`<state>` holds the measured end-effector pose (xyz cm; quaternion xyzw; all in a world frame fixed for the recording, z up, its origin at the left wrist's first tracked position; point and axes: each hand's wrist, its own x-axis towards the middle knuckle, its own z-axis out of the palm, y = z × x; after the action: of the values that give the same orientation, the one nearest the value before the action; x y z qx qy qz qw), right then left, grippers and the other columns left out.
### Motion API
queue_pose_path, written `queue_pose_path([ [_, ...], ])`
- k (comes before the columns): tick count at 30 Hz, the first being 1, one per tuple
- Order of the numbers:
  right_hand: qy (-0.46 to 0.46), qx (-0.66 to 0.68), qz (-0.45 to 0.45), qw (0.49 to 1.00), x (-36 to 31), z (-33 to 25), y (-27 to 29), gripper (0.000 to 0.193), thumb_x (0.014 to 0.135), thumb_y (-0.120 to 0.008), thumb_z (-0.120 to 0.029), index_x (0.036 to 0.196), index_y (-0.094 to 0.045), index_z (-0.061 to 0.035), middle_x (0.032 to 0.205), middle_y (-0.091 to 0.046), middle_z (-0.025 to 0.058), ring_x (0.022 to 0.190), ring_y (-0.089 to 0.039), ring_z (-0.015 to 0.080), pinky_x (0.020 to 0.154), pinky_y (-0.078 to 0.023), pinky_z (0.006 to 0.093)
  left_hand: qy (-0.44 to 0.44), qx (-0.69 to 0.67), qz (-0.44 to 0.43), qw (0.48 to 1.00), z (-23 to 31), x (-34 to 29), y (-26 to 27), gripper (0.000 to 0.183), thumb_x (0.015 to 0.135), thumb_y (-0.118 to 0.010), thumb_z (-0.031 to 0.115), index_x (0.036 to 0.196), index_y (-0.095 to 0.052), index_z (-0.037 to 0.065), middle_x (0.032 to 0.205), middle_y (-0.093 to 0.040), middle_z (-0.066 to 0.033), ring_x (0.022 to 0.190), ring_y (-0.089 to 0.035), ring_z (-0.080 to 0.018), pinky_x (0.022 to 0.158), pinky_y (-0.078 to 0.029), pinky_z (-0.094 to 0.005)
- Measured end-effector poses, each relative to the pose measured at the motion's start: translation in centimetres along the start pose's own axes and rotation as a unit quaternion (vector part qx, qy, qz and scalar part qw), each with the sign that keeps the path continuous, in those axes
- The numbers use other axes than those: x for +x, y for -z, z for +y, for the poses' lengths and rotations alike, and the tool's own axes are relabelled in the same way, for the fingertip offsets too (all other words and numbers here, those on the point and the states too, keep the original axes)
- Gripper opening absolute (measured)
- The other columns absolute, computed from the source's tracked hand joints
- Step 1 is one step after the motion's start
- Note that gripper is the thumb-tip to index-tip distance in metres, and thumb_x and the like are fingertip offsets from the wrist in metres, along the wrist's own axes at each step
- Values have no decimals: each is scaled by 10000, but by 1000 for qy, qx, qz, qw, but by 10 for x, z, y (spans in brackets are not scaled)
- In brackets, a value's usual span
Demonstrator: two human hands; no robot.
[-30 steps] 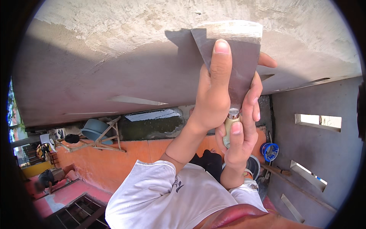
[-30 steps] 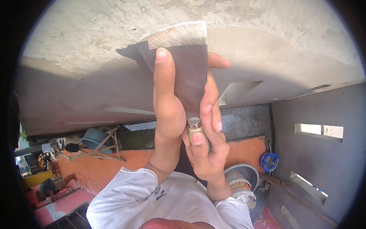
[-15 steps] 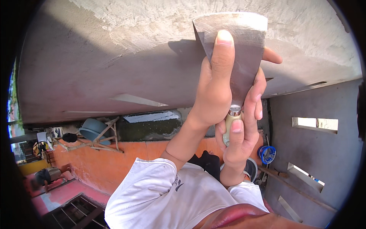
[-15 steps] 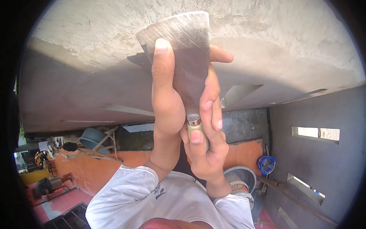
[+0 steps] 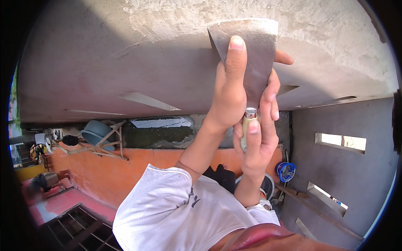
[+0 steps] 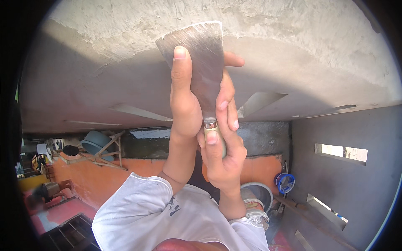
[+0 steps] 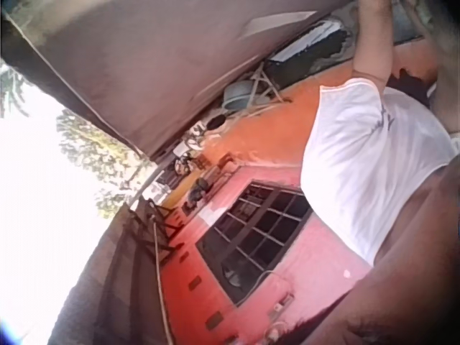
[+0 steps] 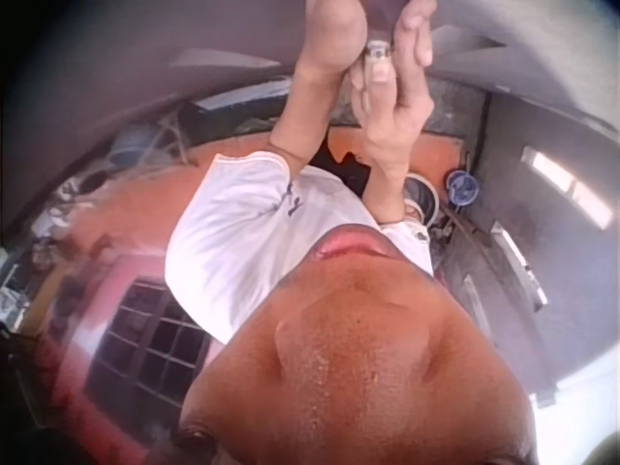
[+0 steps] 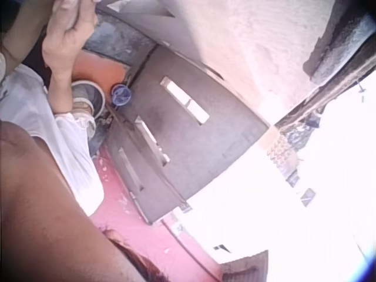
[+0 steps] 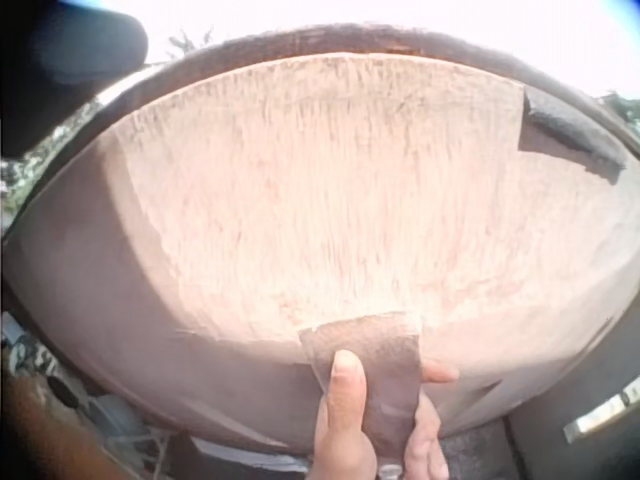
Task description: The person uses a trowel to apply and smooth plaster on a ceiling surface. They repeatedly spread and level the material across the ceiling area, working methodically to even out the surface.
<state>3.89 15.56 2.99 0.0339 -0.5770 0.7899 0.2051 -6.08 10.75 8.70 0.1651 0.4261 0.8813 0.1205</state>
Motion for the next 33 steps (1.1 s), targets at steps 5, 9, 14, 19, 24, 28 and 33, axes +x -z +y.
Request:
queue_pose_path([
  [5,-11,0,8,1000,-7,12,6,527,1020,-465,-126,1462,-342,131,934,-635,118,731,-532,85,647,-437,222,26,27,-3,999,-3,-2,7,882,1012,-172,636,995,-585,-143,465,-479,-57,336,-523,-189,327,-451,-284],
  [9,-13,-30,-23,999,-3,1,5,531,1019,-449,-116,1479,-319,116,1200,-596,249,902,-612,165,755,-502,257,26,-3,0,1000,5,0,4,907,1005,-156,651,991,-600,-141,454,-479,-59,338,-527,-190,329,-455,-283],
  [14,9,24,-7,1000,-6,18,2,530,1020,-431,-111,1491,-304,95,1439,-402,314,1230,-537,307,905,-538,350,36,43,-1,998,1,0,10,932,993,-158,674,975,-611,-140,449,-485,-60,340,-526,-188,332,-451,-281],
  [19,16,29,-29,999,1,13,5,528,1022,-423,-114,1492,-302,94,1496,-327,335,1311,-472,348,950,-527,386,40,28,19,999,6,3,5,961,976,-163,704,976,-613,-145,450,-492,-57,343,-521,-180,335,-442,-277],
  [24,44,5,-19,999,1,12,-1,528,1019,-417,-101,1485,-297,114,1473,-353,333,1276,-503,346,971,-505,380,53,25,1,998,7,-2,11,935,979,-189,703,975,-621,-126,468,-498,-56,366,-526,-167,356,-450,-272],
  [28,2,1,-36,999,4,1,-3,530,1015,-422,-91,1479,-292,129,1475,-348,351,1235,-535,336,977,-496,382,29,-14,-33,999,16,3,14,871,993,-232,687,974,-643,-80,508,-525,-57,418,-550,-139,405,-473,-266],
  [33,39,6,-36,999,1,10,-2,524,1013,-425,-78,1476,-298,133,1457,-381,356,1211,-550,313,949,-505,375,30,32,21,999,10,0,8,942,989,-160,679,960,-609,-149,442,-478,-54,327,-502,-175,316,-425,-274],
])
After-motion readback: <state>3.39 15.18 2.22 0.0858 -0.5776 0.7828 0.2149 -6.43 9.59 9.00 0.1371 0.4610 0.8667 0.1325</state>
